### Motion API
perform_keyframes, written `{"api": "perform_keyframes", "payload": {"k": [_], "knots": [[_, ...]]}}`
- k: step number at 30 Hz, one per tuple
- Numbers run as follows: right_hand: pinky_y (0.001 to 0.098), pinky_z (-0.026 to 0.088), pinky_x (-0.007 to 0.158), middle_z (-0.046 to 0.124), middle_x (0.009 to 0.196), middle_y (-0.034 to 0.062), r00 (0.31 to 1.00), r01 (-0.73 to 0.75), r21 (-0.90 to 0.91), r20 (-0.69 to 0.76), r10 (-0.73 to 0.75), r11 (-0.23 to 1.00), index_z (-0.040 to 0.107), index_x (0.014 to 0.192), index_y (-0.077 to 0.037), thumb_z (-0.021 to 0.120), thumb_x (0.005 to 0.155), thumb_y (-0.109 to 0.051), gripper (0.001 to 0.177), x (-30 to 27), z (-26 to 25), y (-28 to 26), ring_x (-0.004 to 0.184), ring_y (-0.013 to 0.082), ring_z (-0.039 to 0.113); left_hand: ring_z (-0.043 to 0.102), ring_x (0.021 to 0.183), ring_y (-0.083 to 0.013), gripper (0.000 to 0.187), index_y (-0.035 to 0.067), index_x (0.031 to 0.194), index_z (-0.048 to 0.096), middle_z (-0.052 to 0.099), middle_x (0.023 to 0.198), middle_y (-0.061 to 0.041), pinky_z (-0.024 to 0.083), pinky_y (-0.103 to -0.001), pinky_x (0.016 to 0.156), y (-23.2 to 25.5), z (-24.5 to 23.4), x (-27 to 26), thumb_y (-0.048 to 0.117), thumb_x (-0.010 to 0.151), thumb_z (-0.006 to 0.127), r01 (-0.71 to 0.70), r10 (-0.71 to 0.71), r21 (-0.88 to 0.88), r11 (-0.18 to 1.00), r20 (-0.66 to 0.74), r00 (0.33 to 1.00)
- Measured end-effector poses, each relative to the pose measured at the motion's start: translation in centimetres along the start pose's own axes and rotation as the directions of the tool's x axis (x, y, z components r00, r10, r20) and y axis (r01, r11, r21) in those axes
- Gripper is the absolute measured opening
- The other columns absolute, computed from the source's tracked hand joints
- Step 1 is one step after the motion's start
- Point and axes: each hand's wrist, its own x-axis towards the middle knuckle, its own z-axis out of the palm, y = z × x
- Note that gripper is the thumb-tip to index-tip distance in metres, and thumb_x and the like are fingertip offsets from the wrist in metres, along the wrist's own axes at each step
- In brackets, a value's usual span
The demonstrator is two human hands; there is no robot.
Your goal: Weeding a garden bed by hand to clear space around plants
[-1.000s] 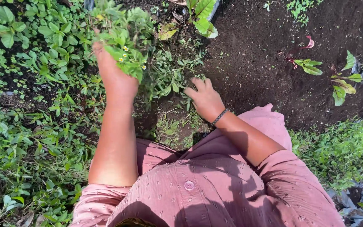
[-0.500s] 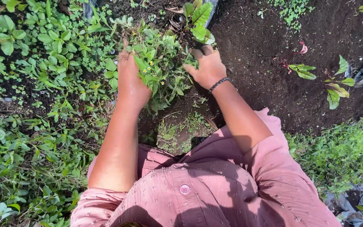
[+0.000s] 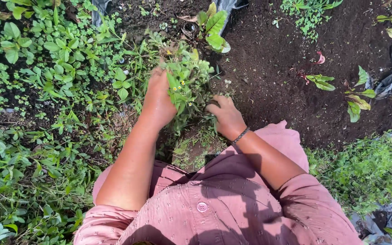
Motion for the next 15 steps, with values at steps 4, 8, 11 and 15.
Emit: {"api": "perform_keyframes", "payload": {"k": [4,8,11,15], "knots": [[0.0511,0.059,0.096,0.055,0.127,0.0163,0.965,-0.16,0.255,-0.164,0.206,0.954,0.062,0.116,-0.013,0.073,0.088,-0.008,0.03,3.0,-4.1,5.0,0.111,0.0465,0.065,0.032,0.142,-0.0552,0.082,-0.021,0.142,0.04,0.042,0.141,-0.046,0.019,-0.064,0.119,-3.6,2.5,0.3,-0.04,0.063,0.05,-0.015,0.015,0.004,1.0,0.08,0.997],[0.0632,0.05,0.108,0.036,0.146,0.0226,0.926,-0.377,0.047,0.041,0.376,0.925,0.036,0.155,-0.023,0.079,0.083,-0.017,0.084,7.5,-5.1,7.2,0.128,0.0547,0.052,0.035,0.141,-0.0545,0.081,-0.016,0.142,0.044,0.044,0.139,-0.044,0.021,-0.064,0.119,-3.5,2.3,0.9,-0.038,0.064,0.052,-0.014,0.017,-0.028,1.0,0.101,0.995],[0.0586,0.058,0.097,0.036,0.145,0.0154,0.899,-0.402,-0.11,0.139,0.414,0.909,0.039,0.152,-0.032,0.081,0.084,-0.022,0.08,10.2,-3.7,6.5,0.13,0.0449,0.052,0.041,0.137,-0.0558,0.071,-0.021,0.136,0.046,0.048,0.135,-0.047,0.029,-0.064,0.115,-2.8,2.2,0.5,-0.03,0.068,0.064,-0.013,0.001,0.077,0.997,0.163,0.987],[0.0589,0.055,0.1,0.038,0.143,0.0208,0.919,-0.329,0.107,0.267,0.291,0.938,0.055,0.139,-0.014,0.074,0.089,-0.007,0.054,9.3,-8.5,2.4,0.126,0.0504,0.055,0.039,0.137,-0.0553,0.075,-0.021,0.141,0.041,0.044,0.138,-0.045,0.032,-0.061,0.116,-1.1,1.8,0.4,-0.035,0.067,0.05,0.078,-0.091,0.063,0.995,0.227,0.97]]}}
